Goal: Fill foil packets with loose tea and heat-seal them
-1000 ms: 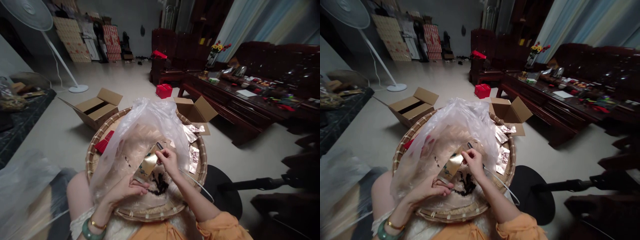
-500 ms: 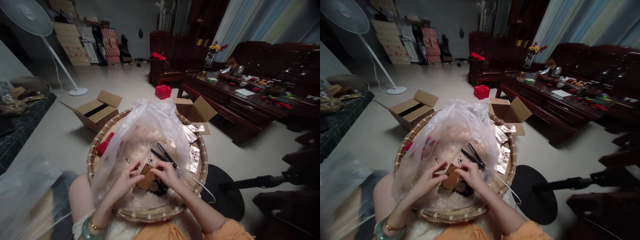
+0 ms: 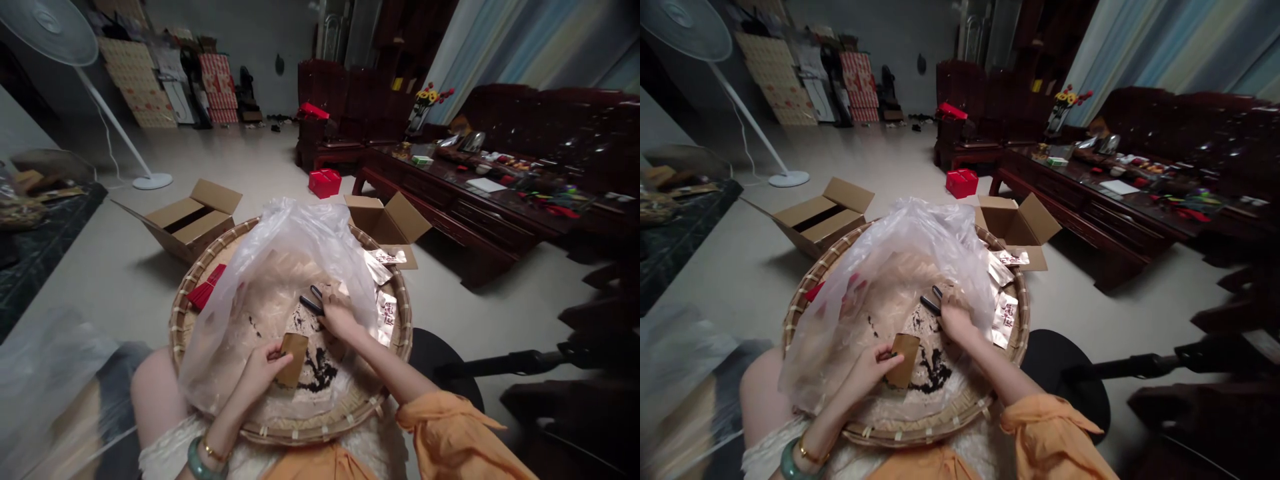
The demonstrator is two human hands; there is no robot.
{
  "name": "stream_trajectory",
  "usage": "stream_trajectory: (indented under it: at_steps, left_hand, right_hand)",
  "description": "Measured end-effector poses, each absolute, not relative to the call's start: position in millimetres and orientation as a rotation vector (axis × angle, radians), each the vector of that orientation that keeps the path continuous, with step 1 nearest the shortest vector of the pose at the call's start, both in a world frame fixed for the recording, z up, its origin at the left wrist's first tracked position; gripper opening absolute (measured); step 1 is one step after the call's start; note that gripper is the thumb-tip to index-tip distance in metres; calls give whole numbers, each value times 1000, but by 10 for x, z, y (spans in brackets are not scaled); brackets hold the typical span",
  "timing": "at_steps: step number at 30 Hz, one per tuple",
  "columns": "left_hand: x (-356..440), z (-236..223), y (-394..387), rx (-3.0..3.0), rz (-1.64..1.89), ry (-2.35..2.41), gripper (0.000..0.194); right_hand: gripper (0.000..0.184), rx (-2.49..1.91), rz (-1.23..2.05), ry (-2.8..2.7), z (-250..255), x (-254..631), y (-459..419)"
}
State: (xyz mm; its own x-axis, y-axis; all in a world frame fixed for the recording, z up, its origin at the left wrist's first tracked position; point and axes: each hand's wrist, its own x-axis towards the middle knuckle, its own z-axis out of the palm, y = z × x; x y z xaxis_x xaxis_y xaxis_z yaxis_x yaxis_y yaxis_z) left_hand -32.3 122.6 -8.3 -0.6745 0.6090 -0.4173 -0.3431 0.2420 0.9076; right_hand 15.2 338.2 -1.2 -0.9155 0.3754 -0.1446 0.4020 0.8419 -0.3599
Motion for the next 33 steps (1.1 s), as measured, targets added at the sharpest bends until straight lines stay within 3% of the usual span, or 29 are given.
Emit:
stream_trajectory:
  at_steps: [3,7,9,14,17,22,27,33]
  left_hand:
    - [-344,-98,1189,189,1559,1747,43]
    - [-393,-74,1187,231,1557,1760,43]
    - [-392,-54,1211,291,1538,1762,42]
    - [-368,-31,1229,332,1469,1845,34]
    - [-379,-6,1212,341,1461,1821,33]
    - [-396,90,1274,237,1732,1728,59]
    - [-398,142,1355,273,1732,1889,42]
    - [-431,180,1349,338,1722,1983,37]
  right_hand:
    - [51,436,-924,2902,100,227,3460]
    - [57,169,-1493,2627,280,417,3466]
    - [57,127,-1484,2593,333,465,3394]
    - [33,141,-1508,2591,386,432,3199]
    - [32,135,-1512,2628,422,425,3153]
    - [31,174,-1458,2678,469,456,3113]
    - [32,150,-1536,2630,441,460,3088]
    - [34,187,-1615,2578,405,472,3067]
